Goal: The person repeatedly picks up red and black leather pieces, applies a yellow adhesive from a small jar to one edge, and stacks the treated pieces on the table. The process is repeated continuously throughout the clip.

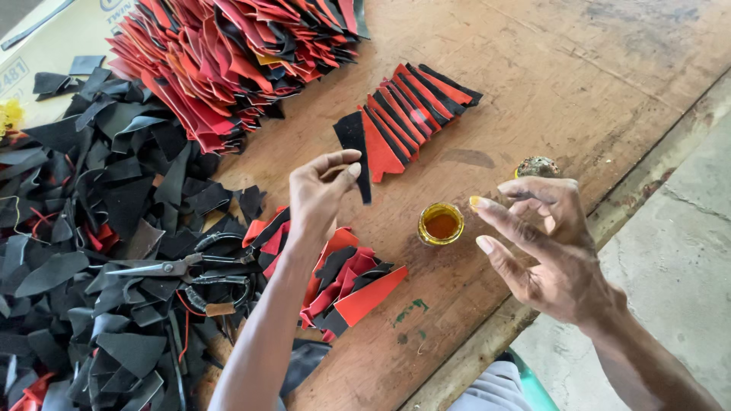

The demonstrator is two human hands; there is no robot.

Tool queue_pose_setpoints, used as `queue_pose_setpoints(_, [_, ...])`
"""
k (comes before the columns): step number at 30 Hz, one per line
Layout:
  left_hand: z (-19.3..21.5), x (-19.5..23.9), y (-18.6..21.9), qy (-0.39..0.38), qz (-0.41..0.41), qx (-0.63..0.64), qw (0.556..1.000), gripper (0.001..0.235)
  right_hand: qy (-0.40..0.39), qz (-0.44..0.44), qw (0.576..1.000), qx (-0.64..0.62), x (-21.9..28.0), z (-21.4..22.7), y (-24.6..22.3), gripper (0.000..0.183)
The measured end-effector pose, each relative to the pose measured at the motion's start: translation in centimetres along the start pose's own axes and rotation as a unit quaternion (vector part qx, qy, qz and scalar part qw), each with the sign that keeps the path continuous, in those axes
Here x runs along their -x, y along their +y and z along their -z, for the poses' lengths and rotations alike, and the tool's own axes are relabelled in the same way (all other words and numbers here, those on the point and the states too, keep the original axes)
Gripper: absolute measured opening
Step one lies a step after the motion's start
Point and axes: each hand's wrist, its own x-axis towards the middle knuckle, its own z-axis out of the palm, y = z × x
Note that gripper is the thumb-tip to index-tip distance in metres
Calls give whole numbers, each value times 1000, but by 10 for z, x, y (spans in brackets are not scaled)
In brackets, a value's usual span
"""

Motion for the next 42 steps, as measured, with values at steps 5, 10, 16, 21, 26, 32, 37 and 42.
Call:
queue_pose_setpoints(5, [-19, -43, -30, 29, 52, 3, 998, 31, -4, -13, 1000, 3, 2, 4, 6, 60])
queue_pose_setpoints(10, [-34, -62, -46, 36, 26, -100, 994, 33, -18, -35, 999, 7, 4, 7, 9, 61])
queue_pose_setpoints(16, [-41, -71, -47, 42, 19, -221, 974, 35, -32, -34, 999, 10, 5, 5, 12, 64])
queue_pose_setpoints(21, [-40, -68, -36, 33, -94, -447, 889, 42, -76, -34, 996, 33, 1, 5, 12, 66])
queue_pose_setpoints(26, [-28, -22, -8, -35, -252, -452, 855, 31, -167, 10, 981, 98, -11, 14, 8, 68])
queue_pose_setpoints(32, [-11, 112, 26, -191, -179, -531, 806, 7, -269, 40, 945, 179, -37, 13, -1, 59])
queue_pose_setpoints(37, [-14, 164, 32, -230, -150, -639, 718, 47, -384, -16, 902, 195, -58, 0, -18, 57])
queue_pose_setpoints(42, [-10, 166, 21, -227, -138, -652, 710, 51, -521, -123, 811, 237, -78, -25, -27, 47])
